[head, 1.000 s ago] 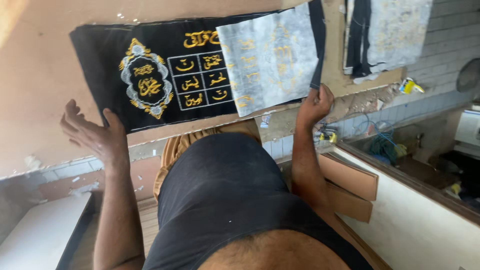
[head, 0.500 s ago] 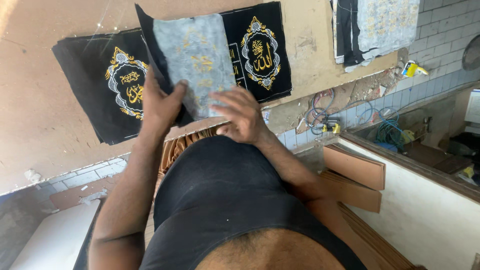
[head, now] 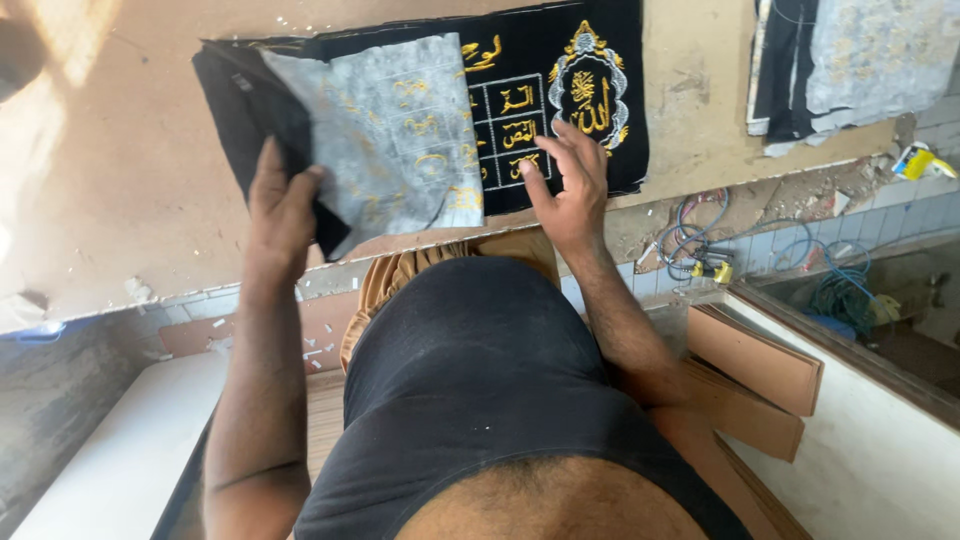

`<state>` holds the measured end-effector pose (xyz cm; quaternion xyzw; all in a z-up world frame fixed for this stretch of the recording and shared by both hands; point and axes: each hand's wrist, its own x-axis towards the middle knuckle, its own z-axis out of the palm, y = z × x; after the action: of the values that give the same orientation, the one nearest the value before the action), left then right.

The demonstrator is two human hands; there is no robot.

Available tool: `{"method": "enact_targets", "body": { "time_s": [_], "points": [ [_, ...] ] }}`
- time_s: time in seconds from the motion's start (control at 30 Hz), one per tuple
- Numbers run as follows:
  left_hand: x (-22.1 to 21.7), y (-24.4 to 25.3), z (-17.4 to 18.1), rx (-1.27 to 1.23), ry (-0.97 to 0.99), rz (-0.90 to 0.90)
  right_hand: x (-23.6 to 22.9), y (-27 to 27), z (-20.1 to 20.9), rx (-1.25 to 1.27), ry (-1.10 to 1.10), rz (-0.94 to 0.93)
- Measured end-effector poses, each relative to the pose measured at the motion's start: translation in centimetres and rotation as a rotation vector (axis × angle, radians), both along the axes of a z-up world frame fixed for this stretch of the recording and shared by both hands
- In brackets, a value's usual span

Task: The person peels protective film from black fabric items with gold calligraphy on a workbench. They repeatedly lift and remove sections of film, then flip and reposition the items to continue peeling other areas.

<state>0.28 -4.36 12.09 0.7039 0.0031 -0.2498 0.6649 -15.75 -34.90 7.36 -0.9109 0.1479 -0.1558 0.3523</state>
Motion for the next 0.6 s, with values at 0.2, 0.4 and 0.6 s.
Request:
{"method": "enact_targets", "body": {
  "time_s": [0.2,0.4,0.6],
  "points": [
    [-2.5,-5.9,2.4,-0.105,0.041,-0.419,5.2,4.4,4.6,0.702,0.041,0.388],
    [-2.6,-8.0,2.0,0.204,-0.158,-0.259,6.2,4.0,1.6,1.120,0.075,0.094],
    [-1.8,-3.6,-0.6,0.211,-0.174,0.039,5.4,0.2,-5.3,1.424,0.021,-0.231]
  ]
}}
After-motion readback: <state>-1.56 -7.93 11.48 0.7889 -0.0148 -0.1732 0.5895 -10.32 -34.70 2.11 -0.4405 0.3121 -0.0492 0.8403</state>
